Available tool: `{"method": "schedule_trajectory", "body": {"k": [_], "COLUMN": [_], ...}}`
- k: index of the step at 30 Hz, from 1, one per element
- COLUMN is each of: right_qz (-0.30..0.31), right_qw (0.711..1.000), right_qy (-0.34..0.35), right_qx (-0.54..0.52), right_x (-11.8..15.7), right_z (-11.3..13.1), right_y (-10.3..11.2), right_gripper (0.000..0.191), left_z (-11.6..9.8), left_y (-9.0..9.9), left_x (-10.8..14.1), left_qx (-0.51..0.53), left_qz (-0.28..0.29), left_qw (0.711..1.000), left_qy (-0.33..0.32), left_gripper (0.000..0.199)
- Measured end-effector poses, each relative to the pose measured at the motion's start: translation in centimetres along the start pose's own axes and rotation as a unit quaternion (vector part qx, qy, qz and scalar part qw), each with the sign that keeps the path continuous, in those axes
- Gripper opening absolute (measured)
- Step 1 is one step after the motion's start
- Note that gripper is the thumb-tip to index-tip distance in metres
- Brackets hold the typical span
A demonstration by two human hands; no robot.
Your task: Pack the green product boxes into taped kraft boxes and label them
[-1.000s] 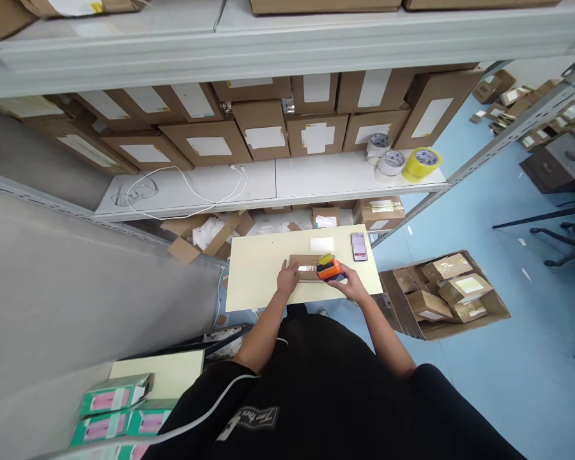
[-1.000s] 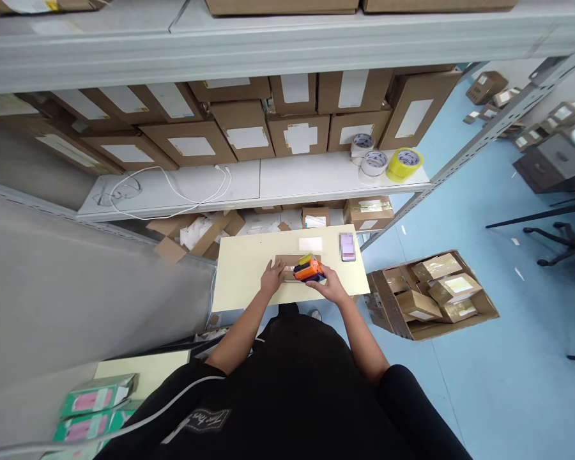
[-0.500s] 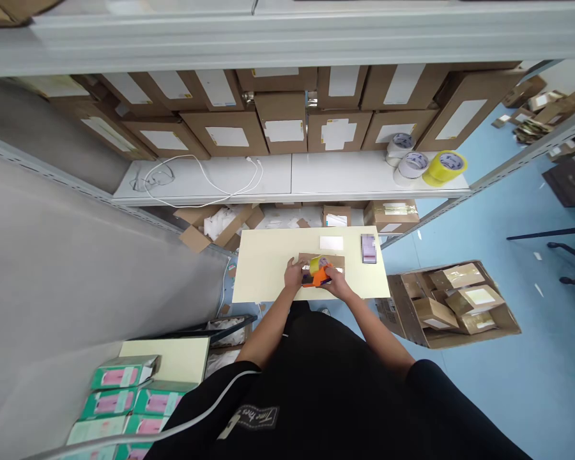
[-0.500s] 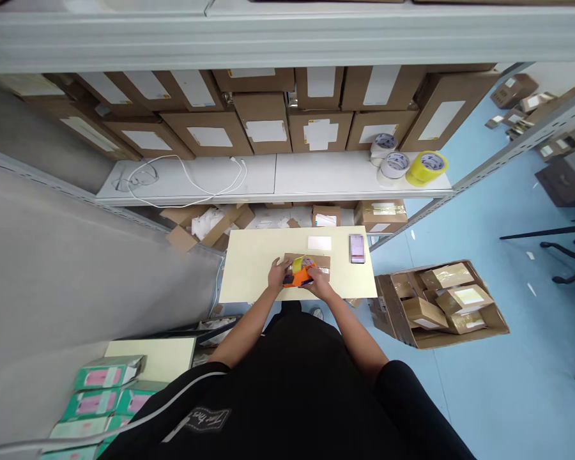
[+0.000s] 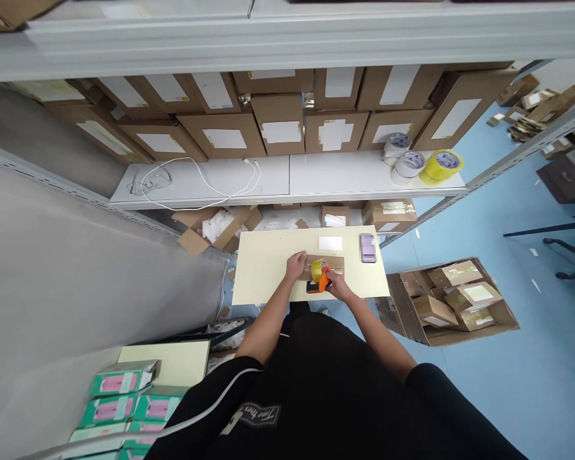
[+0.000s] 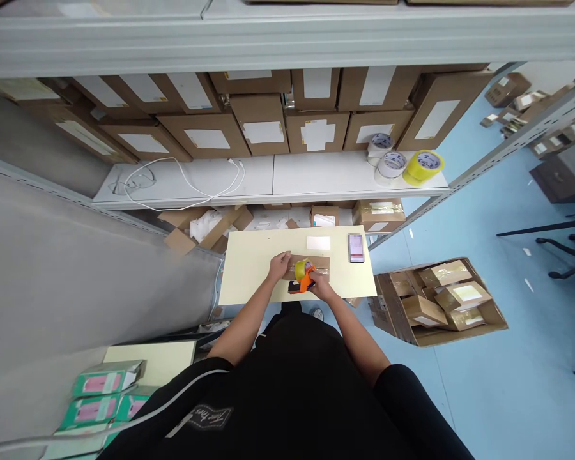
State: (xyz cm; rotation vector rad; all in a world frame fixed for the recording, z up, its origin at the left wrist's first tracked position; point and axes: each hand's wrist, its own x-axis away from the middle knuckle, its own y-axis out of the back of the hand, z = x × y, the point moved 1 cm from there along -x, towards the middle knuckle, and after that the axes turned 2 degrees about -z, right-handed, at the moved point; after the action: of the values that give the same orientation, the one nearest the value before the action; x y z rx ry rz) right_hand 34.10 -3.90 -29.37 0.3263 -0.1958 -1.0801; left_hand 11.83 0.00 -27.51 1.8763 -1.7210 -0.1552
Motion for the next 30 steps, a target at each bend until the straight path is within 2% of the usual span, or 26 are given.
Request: {"method": "schedule_trajectory", "body": {"k": [3,10,12,15,18,21,25,30], "right_qz": [0.003,0.01,0.011,0.007,0.016,0.033,0.04,0.046], "right_qw": [1.0,1.0,1.0,1.0,1.0,0.999,0.998,0.995], "right_qy": [0.006,0.008,0.011,0.008,0.011,0.008,-0.041,-0.082], "right_qx": [-0.008,0.014,0.012,0.011,0.015,0.019,-0.005,-0.035], "right_x": [0.1,0.1,0.2,0.2,0.0,-0.5,-0.8,-0.9], "right_z": [-0.2,0.0,0.3,0.8,1.0,1.1,1.0,1.5], "right_y": [0.0,0.2,0.3,0.4,0.6,0.9,2.2,4.3], "right_gripper": [0.023,0.022,0.021,0.02,0.021,0.027,0.036,0.044], "left_z": [-1.2,-3.2,-3.6,-4.1,-4.3,-4.3,-4.1,-3.8], "left_y": [-0.5,-1.5,-1.2,-0.5,-0.2,0.0,1.0,3.2], "left_x": [-1.9,-4.4,-4.7,-4.9,-4.4,-3.6,-2.7,-1.7], "left_qx": [0.056,0.107,0.111,0.1,0.061,0.026,0.06,0.094], "left_qz": [0.095,0.238,0.268,0.278,0.257,0.19,0.069,-0.008], "left_qw": [0.993,0.964,0.955,0.955,0.964,0.981,0.995,0.994], "left_qy": [0.036,0.059,0.054,0.021,-0.003,-0.031,-0.05,-0.047], "left_gripper": [0.034,0.029,0.027,0.026,0.02,0.011,0.012,0.015]}}
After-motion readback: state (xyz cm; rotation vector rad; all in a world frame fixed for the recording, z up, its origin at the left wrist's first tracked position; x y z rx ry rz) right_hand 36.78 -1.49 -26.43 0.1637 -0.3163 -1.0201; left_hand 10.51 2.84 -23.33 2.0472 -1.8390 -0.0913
